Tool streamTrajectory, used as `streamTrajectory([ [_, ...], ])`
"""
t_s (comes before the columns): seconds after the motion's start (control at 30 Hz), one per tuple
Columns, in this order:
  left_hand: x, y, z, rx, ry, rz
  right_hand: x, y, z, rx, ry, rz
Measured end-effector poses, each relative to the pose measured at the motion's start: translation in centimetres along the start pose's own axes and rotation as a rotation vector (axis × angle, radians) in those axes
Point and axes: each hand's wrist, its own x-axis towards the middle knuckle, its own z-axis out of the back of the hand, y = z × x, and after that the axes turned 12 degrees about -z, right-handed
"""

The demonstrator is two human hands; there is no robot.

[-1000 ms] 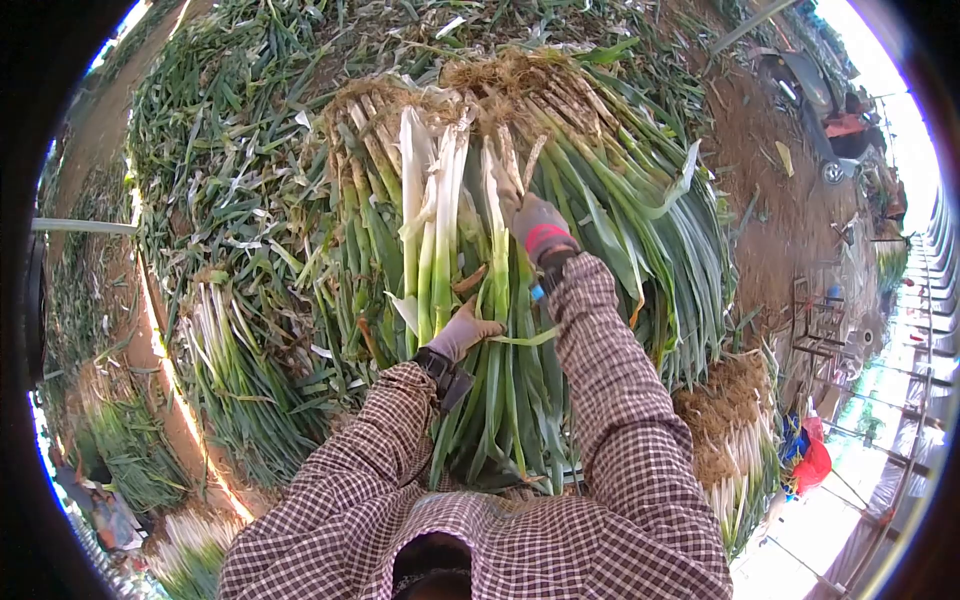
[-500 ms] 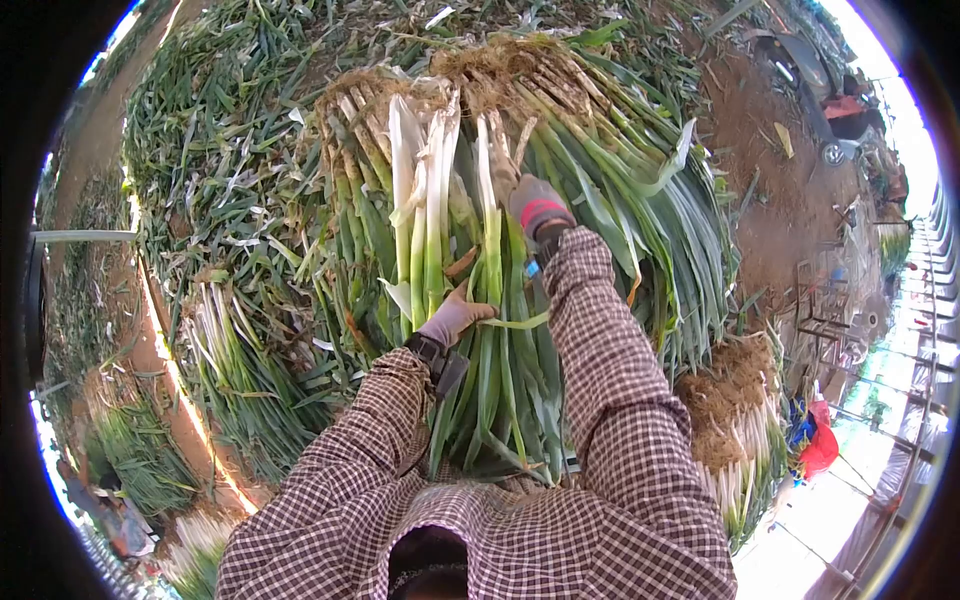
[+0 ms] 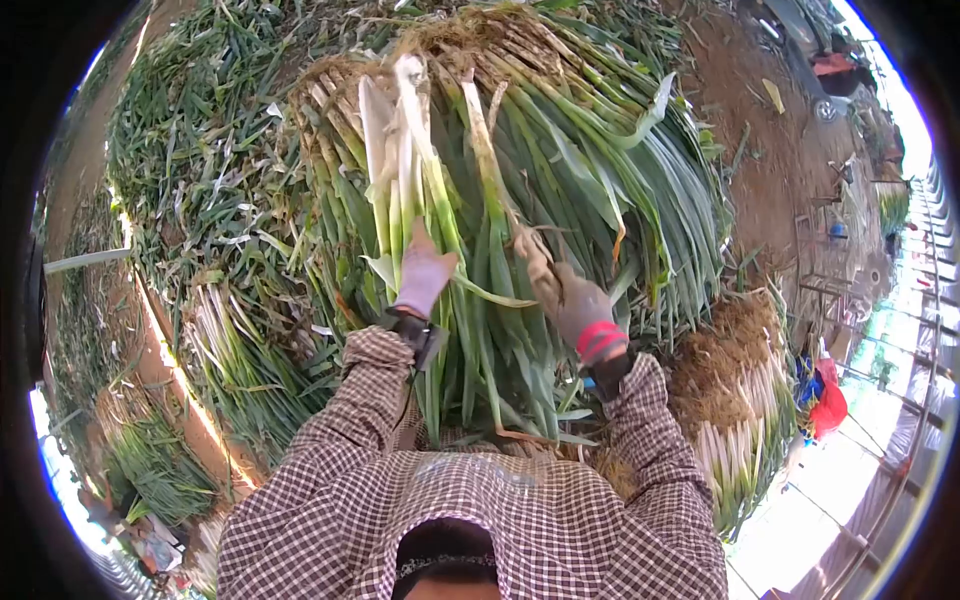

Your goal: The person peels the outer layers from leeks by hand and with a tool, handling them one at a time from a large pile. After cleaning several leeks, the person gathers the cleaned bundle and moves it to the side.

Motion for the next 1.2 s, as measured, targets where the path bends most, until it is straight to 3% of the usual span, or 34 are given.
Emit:
streamTrajectory([
  [0.03, -0.9, -0.8, -1.4, 0.183, -0.294, -0.261, -1.3, -0.6, 0.2, -0.046, 0.002, 0.003],
  [0.13, -2.6, -4.6, -1.2, 0.525, -0.248, -0.437, -4.8, -2.4, 0.4, -0.090, 0.054, -0.015],
  [0.17, -2.7, -4.8, -1.9, 0.416, -0.096, -0.431, -5.4, -2.7, 0.4, -0.127, 0.086, -0.054],
  [0.3, -0.7, -4.5, -5.7, 0.401, -0.042, -0.370, -4.9, -2.7, -0.3, -0.056, 0.063, -0.041],
  [0.4, 2.8, -6.6, -5.5, 0.325, 0.133, -0.073, -1.2, -1.9, -1.2, -0.019, -0.013, 0.005],
  [0.53, 5.7, -7.2, -7.1, 0.266, 0.039, 0.061, 5.9, 0.3, -1.6, -0.101, -0.016, -0.039],
  [0.7, 5.5, -6.2, -5.8, 0.022, 0.145, 0.103, 14.6, 3.8, -1.3, -0.090, -0.048, -0.002],
  [0.9, 5.1, -4.2, -6.9, -0.135, 0.031, 0.009, 20.9, 5.9, -1.5, -0.054, -0.083, -0.108],
  [1.07, 5.1, -1.5, -4.6, -1.416, 0.200, 0.259, 9.2, 1.3, 1.0, 0.170, -0.031, 0.069],
  [1.1, 4.3, -1.0, -4.9, -1.582, 0.216, 0.194, 6.2, 0.3, 1.2, 0.166, -0.038, 0.097],
  [1.2, 1.9, -2.1, -5.9, -1.227, 0.206, 0.039, 1.1, -1.8, 0.8, 0.172, -0.041, 0.133],
])
